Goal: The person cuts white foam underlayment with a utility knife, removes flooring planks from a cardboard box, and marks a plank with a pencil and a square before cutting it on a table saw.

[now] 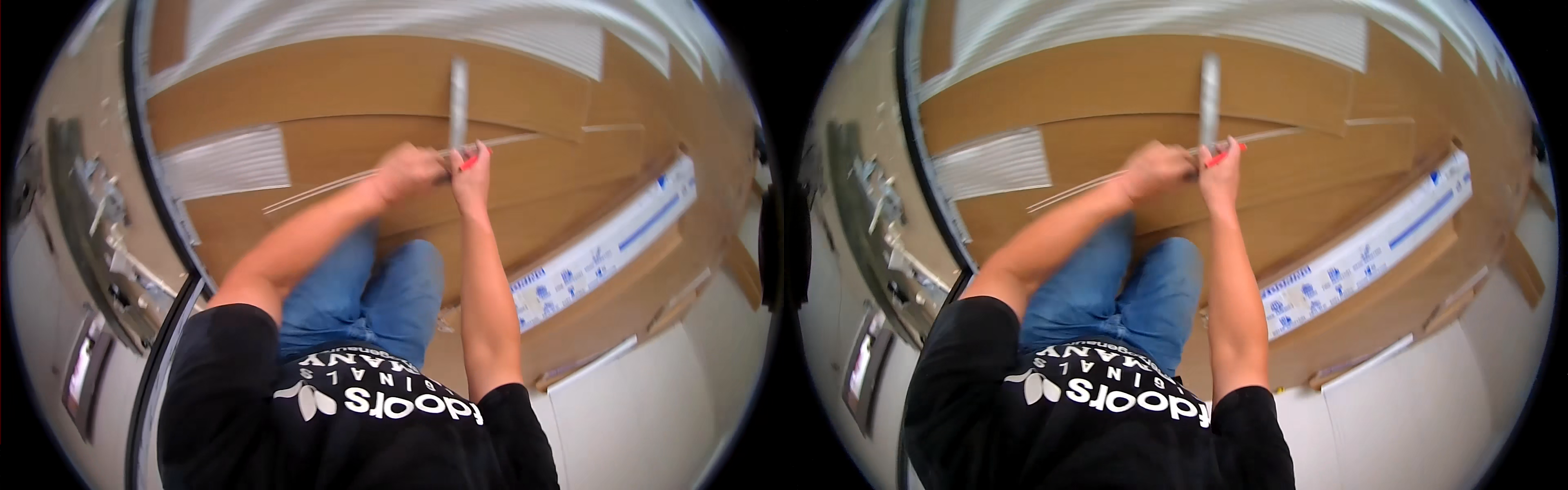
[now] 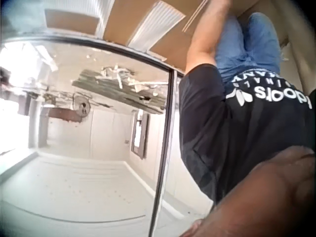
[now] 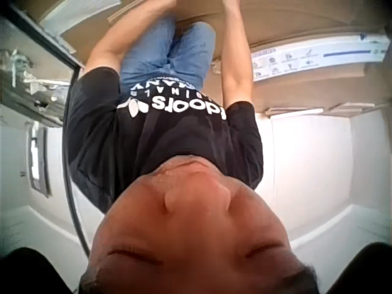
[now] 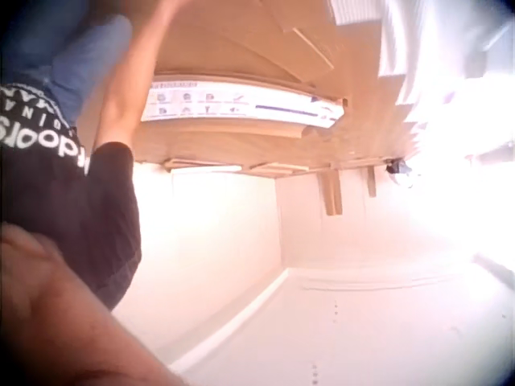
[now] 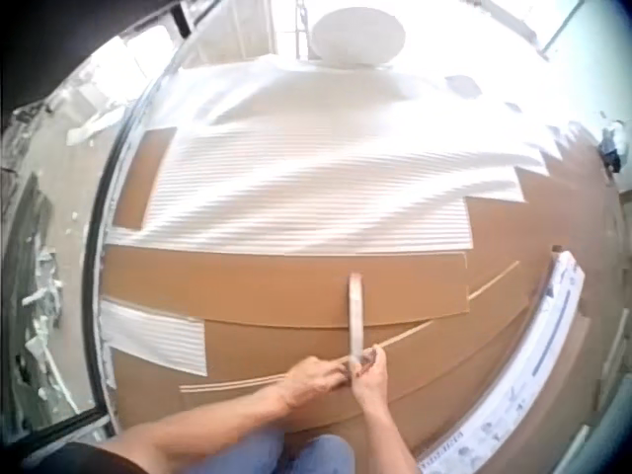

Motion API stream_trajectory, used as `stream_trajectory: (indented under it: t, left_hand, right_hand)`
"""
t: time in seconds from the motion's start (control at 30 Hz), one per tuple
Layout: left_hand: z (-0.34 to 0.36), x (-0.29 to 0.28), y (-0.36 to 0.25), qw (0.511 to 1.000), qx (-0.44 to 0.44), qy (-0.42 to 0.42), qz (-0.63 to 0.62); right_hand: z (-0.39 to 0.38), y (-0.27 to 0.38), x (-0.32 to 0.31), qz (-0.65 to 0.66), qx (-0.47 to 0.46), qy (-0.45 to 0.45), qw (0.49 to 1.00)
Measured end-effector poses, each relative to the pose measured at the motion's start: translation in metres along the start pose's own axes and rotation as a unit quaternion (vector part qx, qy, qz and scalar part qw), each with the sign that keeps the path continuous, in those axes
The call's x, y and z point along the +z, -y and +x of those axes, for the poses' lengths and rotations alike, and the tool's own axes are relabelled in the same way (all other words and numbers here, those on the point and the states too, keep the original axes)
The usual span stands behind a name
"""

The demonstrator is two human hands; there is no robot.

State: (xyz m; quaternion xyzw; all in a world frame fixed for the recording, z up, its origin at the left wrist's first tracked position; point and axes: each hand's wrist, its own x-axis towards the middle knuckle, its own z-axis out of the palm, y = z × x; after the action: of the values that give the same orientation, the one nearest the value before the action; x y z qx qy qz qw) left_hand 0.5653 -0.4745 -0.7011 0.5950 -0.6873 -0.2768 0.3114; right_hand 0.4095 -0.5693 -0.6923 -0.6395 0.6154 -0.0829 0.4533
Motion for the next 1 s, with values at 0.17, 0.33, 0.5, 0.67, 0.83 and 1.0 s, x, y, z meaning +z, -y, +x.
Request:
stream_trajectory:
  t: [0.17,0.33,0.5,0.67,0.83,1.0]
  left_hand:
    - [-0.066,-0.026,-0.045,0.996,-0.078,-0.037,-0.024]
    - [-0.16,-0.086,0.064,0.876,-0.463,-0.072,-0.114]
    - [-0.252,-0.153,0.161,0.813,-0.564,-0.137,0.053]
    - [-0.162,-0.189,0.196,0.855,-0.465,-0.071,0.22]
    - [-0.084,-0.223,0.238,0.852,-0.408,0.047,0.325]
    - [-0.055,-0.217,0.239,0.883,-0.316,0.123,0.324]
  right_hand:
    - [-0.069,-0.012,-0.038,-0.038,-0.018,-0.024,0.999]
    - [-0.181,-0.166,-0.123,-0.187,0.024,-0.083,0.979]
    - [-0.336,-0.268,-0.106,-0.249,0.047,-0.016,0.967]
    - [-0.399,-0.262,-0.065,-0.284,0.27,0.053,0.918]
    - [-0.372,-0.3,-0.082,-0.347,0.354,0.185,0.849]
    - [-0.327,-0.231,-0.101,-0.247,0.345,0.06,0.903]
